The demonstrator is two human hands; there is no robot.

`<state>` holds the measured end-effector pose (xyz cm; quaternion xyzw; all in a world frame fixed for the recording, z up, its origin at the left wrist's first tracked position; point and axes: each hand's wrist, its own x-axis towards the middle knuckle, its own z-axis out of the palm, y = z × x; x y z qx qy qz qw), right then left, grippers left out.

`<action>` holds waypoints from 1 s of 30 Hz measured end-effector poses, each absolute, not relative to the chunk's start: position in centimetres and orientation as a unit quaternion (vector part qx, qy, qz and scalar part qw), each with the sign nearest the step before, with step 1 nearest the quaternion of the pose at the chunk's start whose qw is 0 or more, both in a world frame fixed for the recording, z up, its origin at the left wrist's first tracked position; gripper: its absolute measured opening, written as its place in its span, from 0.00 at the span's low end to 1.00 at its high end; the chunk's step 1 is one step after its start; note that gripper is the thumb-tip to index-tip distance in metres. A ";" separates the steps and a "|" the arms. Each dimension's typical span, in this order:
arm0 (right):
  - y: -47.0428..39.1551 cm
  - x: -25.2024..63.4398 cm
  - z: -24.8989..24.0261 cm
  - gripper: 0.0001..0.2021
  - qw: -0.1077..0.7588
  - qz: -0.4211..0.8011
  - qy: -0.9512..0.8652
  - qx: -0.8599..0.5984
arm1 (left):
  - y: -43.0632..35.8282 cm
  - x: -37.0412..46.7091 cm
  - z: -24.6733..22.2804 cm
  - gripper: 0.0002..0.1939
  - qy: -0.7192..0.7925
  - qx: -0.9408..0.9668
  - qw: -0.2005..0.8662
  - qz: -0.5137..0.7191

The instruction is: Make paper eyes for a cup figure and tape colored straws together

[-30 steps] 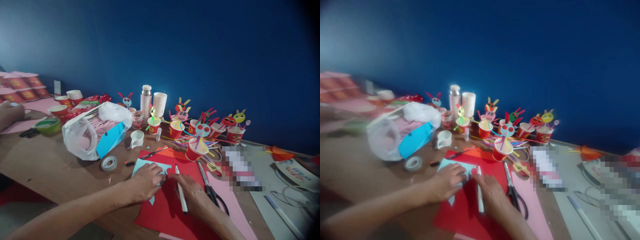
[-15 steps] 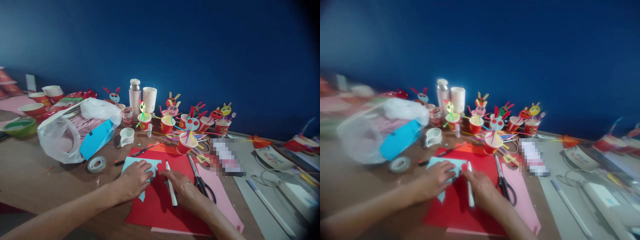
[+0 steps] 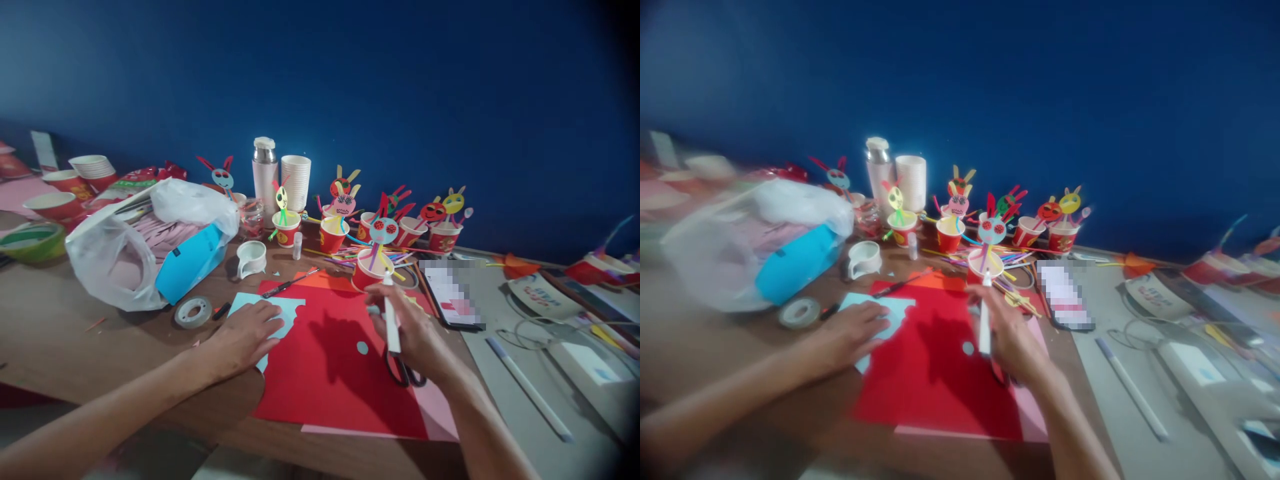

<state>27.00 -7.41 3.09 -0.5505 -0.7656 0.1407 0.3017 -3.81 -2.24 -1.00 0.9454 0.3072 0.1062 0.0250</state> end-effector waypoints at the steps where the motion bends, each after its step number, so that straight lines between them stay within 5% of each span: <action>1: -7.4 27.3 3.5 0.19 0.317 0.135 -0.755 -0.558 | -2.1 -4.0 -1.0 0.10 0.308 0.945 0.020 0.105; 7: -7.4 28.2 4.5 0.17 0.378 0.122 -0.725 -0.563 | -3.3 -3.6 0.4 0.12 0.321 0.941 0.006 0.104; 16: -7.3 27.3 3.2 0.19 0.303 0.122 -0.758 -0.565 | -9.2 -1.6 0.7 0.28 0.207 0.973 0.105 0.021; 30: -6.5 27.9 2.9 0.22 0.297 0.180 -0.743 -0.573 | -9.5 -3.0 0.4 0.27 0.194 0.978 0.078 0.024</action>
